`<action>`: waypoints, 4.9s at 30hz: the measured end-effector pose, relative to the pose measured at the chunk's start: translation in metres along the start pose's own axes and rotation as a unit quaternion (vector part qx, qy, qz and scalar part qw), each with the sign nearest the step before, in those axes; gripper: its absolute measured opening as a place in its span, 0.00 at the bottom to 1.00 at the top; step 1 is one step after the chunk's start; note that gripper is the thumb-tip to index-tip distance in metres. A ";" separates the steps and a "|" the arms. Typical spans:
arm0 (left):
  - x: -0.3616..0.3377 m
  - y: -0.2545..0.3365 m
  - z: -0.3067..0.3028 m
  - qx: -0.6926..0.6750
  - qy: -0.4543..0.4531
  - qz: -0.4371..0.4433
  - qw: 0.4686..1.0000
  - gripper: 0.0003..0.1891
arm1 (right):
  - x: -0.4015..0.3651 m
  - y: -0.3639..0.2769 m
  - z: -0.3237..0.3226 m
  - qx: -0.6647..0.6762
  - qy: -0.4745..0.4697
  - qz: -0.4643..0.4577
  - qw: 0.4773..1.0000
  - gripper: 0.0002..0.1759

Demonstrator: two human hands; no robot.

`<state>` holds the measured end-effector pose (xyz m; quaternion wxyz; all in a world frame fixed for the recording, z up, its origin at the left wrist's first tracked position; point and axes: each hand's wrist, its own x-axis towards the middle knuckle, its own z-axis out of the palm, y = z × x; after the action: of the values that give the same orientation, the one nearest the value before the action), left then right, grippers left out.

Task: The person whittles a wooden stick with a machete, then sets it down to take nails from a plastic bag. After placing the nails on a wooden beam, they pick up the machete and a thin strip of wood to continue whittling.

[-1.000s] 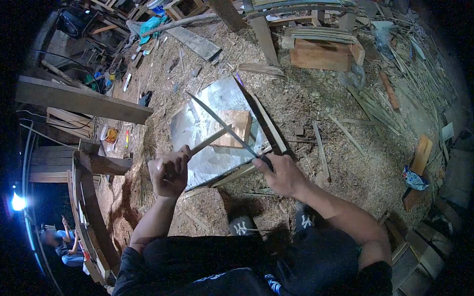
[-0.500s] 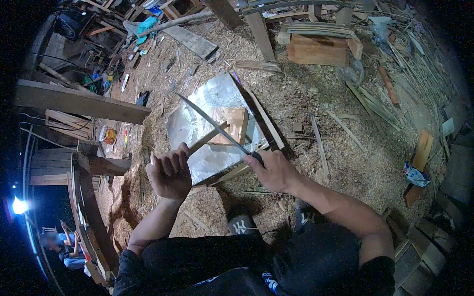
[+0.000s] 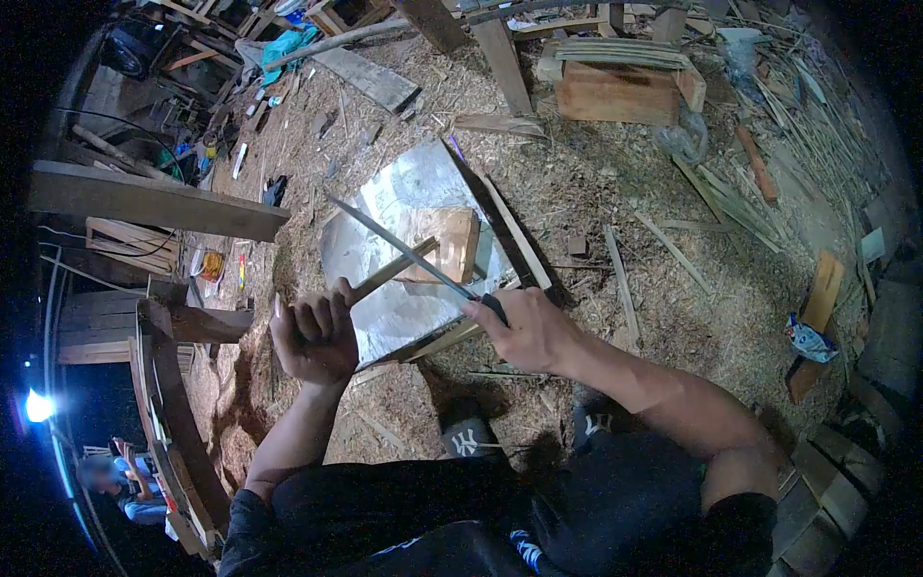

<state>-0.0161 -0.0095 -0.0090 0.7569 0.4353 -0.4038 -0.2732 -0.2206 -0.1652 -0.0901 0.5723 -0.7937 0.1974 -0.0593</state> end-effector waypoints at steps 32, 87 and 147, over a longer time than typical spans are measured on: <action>-0.003 0.001 0.000 0.020 -0.003 0.001 1.000 0.29 | 0.000 0.001 -0.003 -0.027 -0.003 0.039 0.999 0.37; 0.017 -0.006 -0.073 0.079 0.186 -0.177 0.963 0.16 | -0.029 0.045 -0.040 -0.118 0.217 0.102 0.964 0.30; 0.191 -0.166 0.094 0.627 -0.482 -0.046 0.610 0.14 | 0.041 0.358 -0.313 -0.206 0.561 0.124 0.792 0.29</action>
<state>-0.0059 -0.2750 -0.0559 -0.0189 0.6272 -0.7624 -0.1581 -0.3715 -0.5534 -0.3237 0.1862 -0.6886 0.5883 -0.3808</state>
